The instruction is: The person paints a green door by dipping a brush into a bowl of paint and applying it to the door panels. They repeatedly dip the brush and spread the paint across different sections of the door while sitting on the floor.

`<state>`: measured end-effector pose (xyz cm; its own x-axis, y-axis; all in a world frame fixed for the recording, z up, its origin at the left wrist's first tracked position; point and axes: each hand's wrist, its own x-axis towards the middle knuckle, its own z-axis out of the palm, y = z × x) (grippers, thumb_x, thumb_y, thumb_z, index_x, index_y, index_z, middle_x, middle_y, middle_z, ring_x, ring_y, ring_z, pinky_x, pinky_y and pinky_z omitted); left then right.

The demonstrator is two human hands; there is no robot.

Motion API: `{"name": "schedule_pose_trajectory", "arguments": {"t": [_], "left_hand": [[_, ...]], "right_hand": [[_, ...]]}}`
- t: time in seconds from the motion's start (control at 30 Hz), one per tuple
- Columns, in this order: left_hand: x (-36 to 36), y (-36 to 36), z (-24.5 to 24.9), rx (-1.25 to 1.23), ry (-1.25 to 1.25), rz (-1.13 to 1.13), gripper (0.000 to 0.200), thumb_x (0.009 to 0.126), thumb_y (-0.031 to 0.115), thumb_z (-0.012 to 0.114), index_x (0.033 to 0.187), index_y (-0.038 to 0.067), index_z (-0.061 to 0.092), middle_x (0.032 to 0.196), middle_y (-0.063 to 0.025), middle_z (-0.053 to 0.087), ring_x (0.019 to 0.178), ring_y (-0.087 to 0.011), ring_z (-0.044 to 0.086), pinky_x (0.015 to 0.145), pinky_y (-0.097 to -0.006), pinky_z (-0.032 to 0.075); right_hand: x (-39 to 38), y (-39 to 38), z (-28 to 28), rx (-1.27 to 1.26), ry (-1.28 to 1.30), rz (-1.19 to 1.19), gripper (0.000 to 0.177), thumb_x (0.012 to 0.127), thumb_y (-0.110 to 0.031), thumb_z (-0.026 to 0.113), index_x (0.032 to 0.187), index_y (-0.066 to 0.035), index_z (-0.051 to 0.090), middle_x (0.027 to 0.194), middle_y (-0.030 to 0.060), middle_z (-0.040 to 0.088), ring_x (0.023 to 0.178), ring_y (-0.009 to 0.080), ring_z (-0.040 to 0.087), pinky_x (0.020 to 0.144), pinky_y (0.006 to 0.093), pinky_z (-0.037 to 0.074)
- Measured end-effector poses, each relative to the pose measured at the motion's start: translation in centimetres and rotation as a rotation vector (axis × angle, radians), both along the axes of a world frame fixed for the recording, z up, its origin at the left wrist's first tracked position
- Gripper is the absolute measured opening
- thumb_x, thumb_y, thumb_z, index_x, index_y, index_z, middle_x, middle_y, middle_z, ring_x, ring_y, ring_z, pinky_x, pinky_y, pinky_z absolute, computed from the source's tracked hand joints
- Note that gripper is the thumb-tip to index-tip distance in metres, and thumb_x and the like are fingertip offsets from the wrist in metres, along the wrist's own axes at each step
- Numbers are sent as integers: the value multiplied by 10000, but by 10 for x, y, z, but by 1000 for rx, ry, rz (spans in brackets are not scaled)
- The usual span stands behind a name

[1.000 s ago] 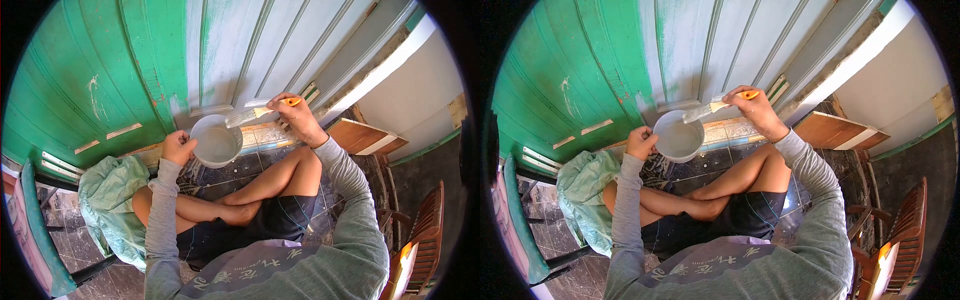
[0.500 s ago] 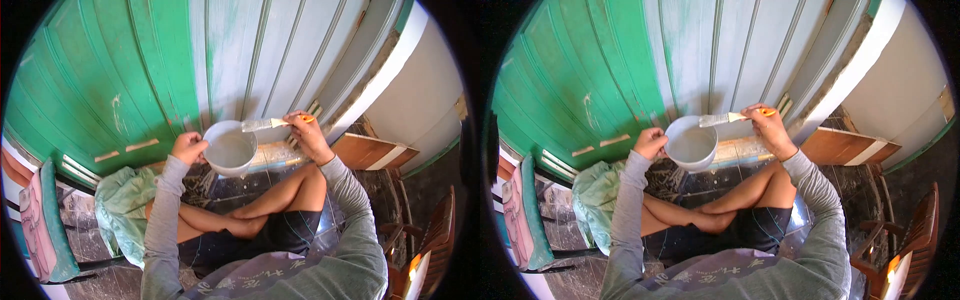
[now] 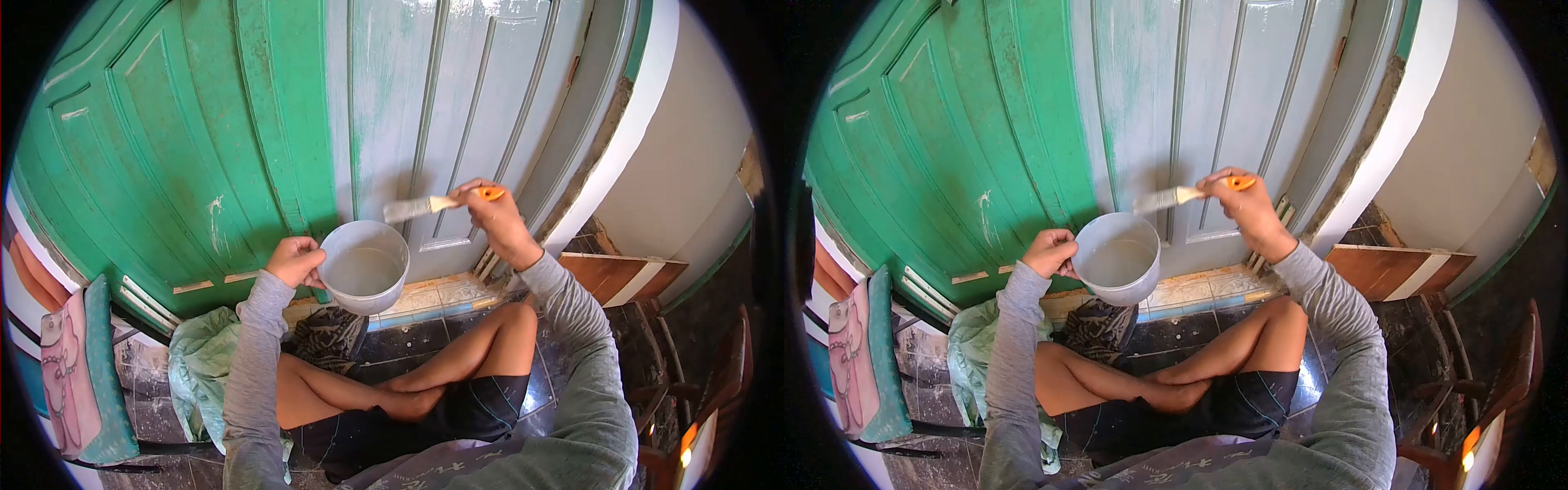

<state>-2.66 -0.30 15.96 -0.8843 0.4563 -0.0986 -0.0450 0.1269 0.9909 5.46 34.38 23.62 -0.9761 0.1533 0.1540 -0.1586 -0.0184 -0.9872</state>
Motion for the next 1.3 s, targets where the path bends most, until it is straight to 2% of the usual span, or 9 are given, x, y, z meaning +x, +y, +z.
{"name": "schedule_pose_trajectory", "arguments": {"t": [0.2,0.33,0.47,0.6,0.83,0.93,1.07,1.2,1.3], "left_hand": [[-3,-4,-5,41,-57,-4,156,844,118,639,800,-5,554,585,-54,549,444,-120,519,550,-389,610],[-1,-2,-10,4,-45,1,166,843,121,640,793,-11,553,586,-56,543,445,-121,512,552,-391,608],[1,-3,-18,26,-67,3,176,850,122,636,790,-20,548,604,-64,546,457,-119,509,553,-394,610],[-3,-7,-28,28,-65,7,180,857,123,638,807,-28,553,613,-66,551,465,-121,515,553,-394,612],[-2,-4,-31,54,-84,22,163,851,110,641,801,-23,560,606,-60,553,453,-116,510,534,-388,607],[-2,-9,-33,76,-77,16,156,848,103,638,792,-20,562,607,-59,558,454,-114,512,524,-373,604],[-2,-13,-35,55,-71,30,149,844,99,638,785,-17,564,609,-60,567,456,-111,519,509,-358,596],[0,-13,-35,4,-54,49,155,841,102,645,785,-19,566,607,-62,569,460,-113,529,505,-354,595],[-3,-15,-39,10,-50,33,157,842,105,649,788,-20,569,606,-62,572,464,-115,535,499,-346,591]], "right_hand": [[-22,-19,78,217,534,-255,98,851,-52,706,940,-15,689,823,-3,701,680,48,568,610,214,474],[-42,-17,118,1093,1317,-433,132,812,-83,732,936,-93,688,831,14,682,674,151,612,557,239,507],[-48,-35,100,1798,1434,-236,165,723,-134,693,850,-99,594,796,17,585,722,147,606,522,291,525],[-38,-50,100,1827,1139,139,147,748,-169,697,842,-114,598,769,43,602,746,190,628,537,303,524],[-61,-21,210,1443,1423,-426,174,800,-206,733,948,-127,687,782,53,666,689,248,649,594,342,518],[-53,-27,172,1758,1495,-465,109,785,-125,671,891,-118,648,816,25,635,739,180,637,520,315,511],[-43,-52,82,2074,1275,81,87,782,-114,638,867,-126,624,796,28,606,774,185,641,518,311,519],[-53,-45,131,1569,1139,159,93,827,-152,665,915,-123,658,821,59,662,781,226,657,609,372,536],[-62,-24,202,1388,1111,-137,163,844,-239,713,949,-116,696,872,57,712,766,252,685,677,335,550]]}}
